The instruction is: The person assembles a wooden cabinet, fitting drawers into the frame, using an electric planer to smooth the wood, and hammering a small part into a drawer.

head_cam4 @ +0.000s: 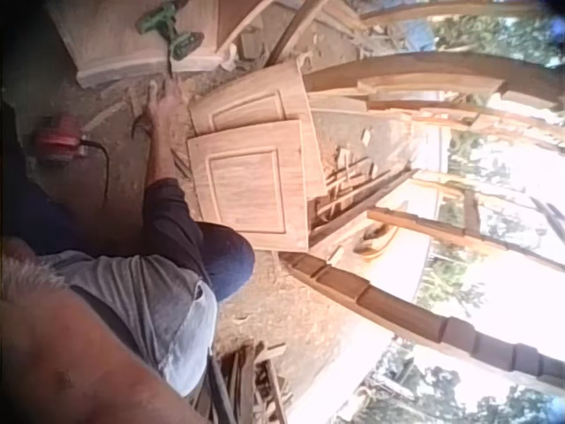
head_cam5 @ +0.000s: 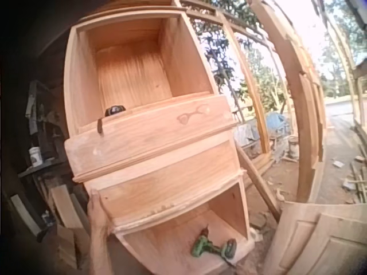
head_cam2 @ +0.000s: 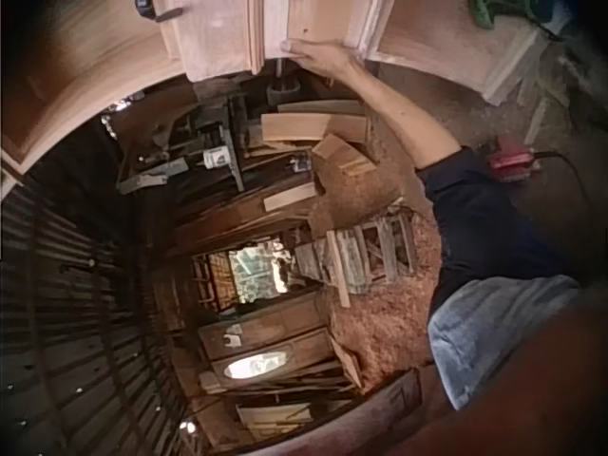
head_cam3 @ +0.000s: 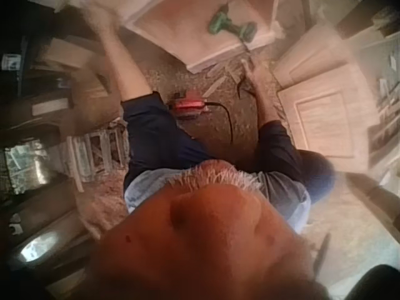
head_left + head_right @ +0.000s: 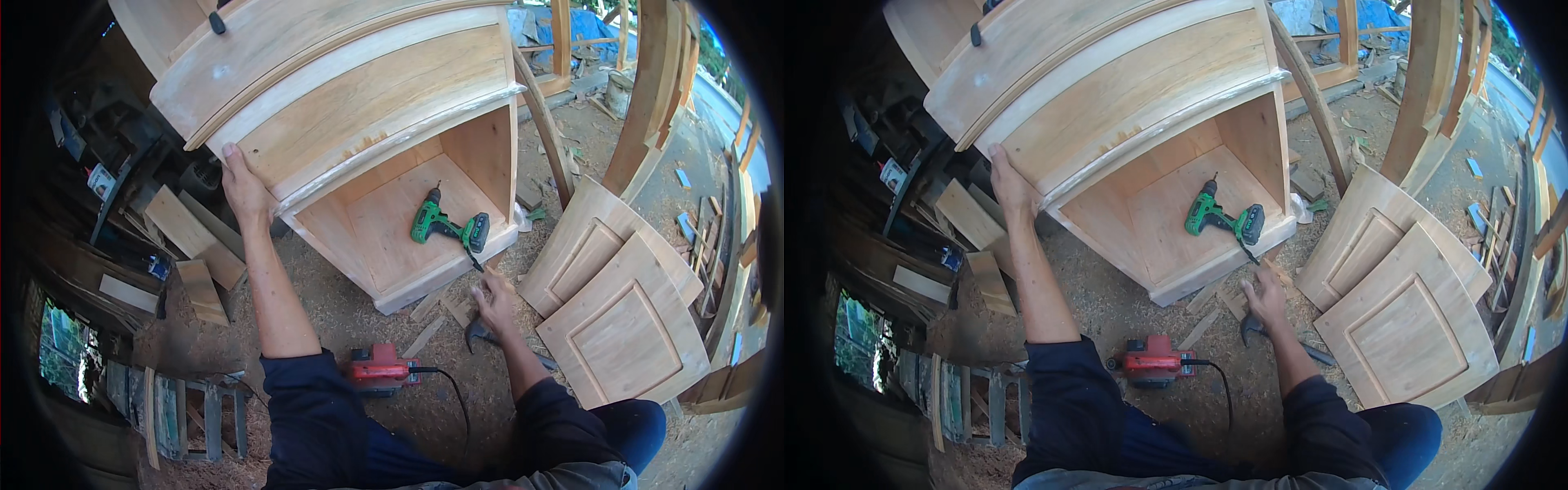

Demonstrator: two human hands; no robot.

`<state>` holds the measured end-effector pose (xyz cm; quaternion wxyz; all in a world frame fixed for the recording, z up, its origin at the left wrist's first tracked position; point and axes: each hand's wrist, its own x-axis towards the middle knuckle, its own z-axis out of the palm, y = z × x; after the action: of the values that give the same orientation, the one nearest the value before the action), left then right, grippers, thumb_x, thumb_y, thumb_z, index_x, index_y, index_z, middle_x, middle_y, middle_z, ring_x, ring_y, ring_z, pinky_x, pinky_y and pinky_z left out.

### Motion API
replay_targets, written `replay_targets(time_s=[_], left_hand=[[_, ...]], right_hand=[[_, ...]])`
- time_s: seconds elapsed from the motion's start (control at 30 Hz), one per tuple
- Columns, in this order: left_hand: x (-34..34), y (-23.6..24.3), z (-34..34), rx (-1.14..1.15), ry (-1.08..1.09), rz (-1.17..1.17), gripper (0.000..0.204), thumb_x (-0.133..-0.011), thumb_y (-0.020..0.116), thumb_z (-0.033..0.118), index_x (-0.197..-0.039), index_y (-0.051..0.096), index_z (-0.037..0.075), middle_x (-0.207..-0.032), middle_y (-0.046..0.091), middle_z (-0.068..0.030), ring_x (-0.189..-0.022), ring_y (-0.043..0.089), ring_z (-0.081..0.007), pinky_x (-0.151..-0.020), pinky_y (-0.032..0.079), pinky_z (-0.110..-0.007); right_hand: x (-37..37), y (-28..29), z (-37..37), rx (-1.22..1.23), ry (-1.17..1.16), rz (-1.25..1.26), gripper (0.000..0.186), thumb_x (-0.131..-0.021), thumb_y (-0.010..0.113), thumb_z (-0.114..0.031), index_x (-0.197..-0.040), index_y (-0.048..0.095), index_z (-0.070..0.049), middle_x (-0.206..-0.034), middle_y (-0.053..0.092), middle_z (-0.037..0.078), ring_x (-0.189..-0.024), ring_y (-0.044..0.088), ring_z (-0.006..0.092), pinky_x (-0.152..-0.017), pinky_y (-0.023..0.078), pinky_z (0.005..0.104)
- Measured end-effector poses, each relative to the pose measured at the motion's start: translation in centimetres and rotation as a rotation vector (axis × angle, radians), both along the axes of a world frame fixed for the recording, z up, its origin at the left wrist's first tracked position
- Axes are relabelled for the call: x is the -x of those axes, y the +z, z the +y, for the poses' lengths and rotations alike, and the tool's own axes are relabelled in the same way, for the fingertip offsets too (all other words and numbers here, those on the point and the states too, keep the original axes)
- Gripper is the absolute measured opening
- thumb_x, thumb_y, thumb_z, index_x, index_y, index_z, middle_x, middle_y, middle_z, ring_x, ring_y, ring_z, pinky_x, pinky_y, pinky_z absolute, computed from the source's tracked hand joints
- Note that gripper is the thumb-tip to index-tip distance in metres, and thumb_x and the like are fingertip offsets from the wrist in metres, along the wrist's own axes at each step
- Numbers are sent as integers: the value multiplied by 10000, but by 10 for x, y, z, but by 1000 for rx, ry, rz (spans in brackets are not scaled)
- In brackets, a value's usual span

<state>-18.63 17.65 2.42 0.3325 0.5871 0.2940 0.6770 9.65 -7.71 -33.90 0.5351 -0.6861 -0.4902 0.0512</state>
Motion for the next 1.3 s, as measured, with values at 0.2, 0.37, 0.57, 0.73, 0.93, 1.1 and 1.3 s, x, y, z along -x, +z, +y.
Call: replay_targets(time_s=[0.2,0.37,0.57,0.73,0.93,1.1,1.3], left_hand=[[-11,-7,-44,2,16,-128,584,-1069,328,431,-1471,390,12,-1506,402,-166,-1364,427,-291,-1115,352,-379],[31,-16,-143,38,122,645,521,-1065,377,351,-1485,391,42,-1551,288,-163,-1310,485,-317,-1040,437,-418],[69,-48,-301,408,28,1406,580,-960,609,379,-1427,482,61,-1572,236,-218,-1356,430,-403,-1078,410,-466],[94,-75,-314,879,-110,1626,637,-932,611,489,-1407,507,79,-1543,311,-227,-1386,383,-413,-1112,366,-473],[91,-75,-312,798,-20,1640,664,-925,610,509,-1388,516,43,-1463,440,-231,-1372,411,-385,-1120,360,-429],[68,-77,-298,659,-175,1606,670,-928,600,515,-1387,515,34,-1454,450,-234,-1343,446,-387,-1106,377,-432],[51,-72,-305,546,-163,1660,677,-925,583,548,-1389,522,59,-1457,446,-236,-1331,458,-395,-1092,394,-436]], right_hand=[[7,228,173,-887,819,1547,1025,-812,650,-670,-1544,211,-103,-1459,385,215,-1371,372,338,-1140,311,480],[8,276,221,-1173,1055,1679,1205,-570,871,-620,-1502,296,-115,-1491,393,52,-1387,350,281,-1165,301,483],[27,268,242,-1102,1166,1689,1141,-571,893,-570,-1466,364,-99,-1449,451,62,-1363,391,287,-1154,324,490],[22,246,244,-1194,1468,1804,1075,-658,794,-665,-1473,362,-112,-1502,383,73,-1401,330,280,-1167,270,510],[62,248,172,-1026,573,1738,552,-938,584,-516,-1284,472,-101,-1208,524,72,-1127,494,223,-975,390,443],[71,300,120,-929,649,1468,374,-992,554,-368,-1213,530,-68,-1086,580,63,-1015,550,181,-929,407,358],[68,310,74,-857,645,1467,459,-972,598,-285,-1305,498,15,-1206,581,102,-1127,527,168,-966,412,387]])
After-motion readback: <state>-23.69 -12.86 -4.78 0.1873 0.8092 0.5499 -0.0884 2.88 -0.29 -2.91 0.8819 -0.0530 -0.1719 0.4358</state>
